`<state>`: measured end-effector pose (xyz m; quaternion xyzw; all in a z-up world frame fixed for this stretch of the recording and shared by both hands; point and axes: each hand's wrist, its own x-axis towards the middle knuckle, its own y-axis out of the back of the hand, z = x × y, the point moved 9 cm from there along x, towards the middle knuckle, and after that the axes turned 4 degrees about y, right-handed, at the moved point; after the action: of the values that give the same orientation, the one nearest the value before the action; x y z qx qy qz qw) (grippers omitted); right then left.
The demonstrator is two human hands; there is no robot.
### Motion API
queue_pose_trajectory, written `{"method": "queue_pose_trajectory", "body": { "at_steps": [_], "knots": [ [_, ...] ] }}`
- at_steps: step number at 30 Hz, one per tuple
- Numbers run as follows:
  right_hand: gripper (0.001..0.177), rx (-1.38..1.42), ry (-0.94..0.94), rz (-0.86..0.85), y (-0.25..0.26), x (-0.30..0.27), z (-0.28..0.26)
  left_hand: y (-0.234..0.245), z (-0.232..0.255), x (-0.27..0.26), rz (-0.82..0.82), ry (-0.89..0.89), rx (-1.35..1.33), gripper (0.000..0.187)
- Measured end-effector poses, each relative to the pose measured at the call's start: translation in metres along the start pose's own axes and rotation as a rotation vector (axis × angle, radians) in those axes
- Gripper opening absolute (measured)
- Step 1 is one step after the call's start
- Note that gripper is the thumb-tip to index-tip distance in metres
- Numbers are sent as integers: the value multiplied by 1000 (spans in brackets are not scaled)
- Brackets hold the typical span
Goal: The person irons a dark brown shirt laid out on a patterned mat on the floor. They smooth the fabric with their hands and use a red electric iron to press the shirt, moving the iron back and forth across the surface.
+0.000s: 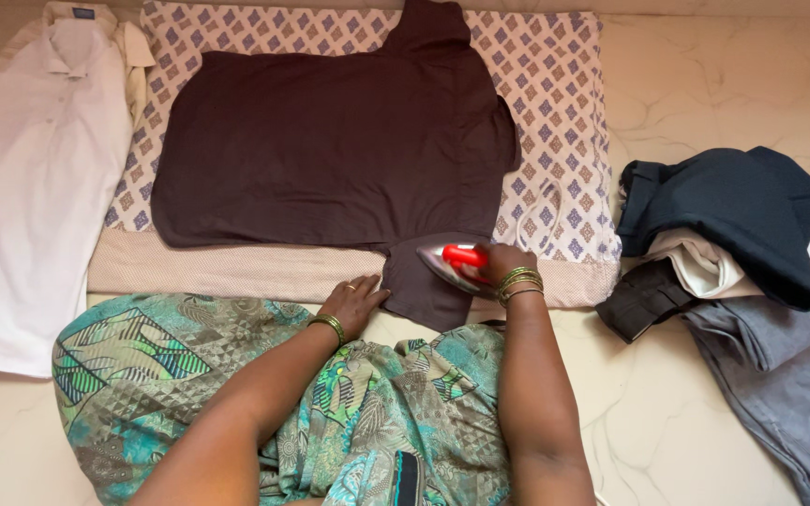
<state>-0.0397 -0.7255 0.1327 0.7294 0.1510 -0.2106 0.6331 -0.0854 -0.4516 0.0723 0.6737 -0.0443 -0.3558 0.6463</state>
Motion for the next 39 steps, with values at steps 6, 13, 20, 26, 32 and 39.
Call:
{"method": "queue_pose_trajectory", "body": {
  "at_steps": [6, 13, 20, 26, 32, 39],
  "knots": [
    [32, 67, 0, 467, 23, 24, 6, -3, 4, 6, 29, -28, 72, 52],
    [29, 152, 45, 731, 32, 34, -9, -7, 11, 17, -36, -47, 196, 49],
    [43, 282, 291, 455, 14, 30, -75, -10, 16, 31, 128, -131, 223, 36],
    [75, 182, 564, 377, -2, 40, -99, 0, 24, 31, 210, -152, 156, 25],
    [63, 122, 394, 303, 1, 47, -73, 2, 24, 34, 197, -146, 104, 27],
    [48, 213, 45, 534, 32, 58, -4, -7, 21, 41, 128, -97, 98, 27]
  ]
}}
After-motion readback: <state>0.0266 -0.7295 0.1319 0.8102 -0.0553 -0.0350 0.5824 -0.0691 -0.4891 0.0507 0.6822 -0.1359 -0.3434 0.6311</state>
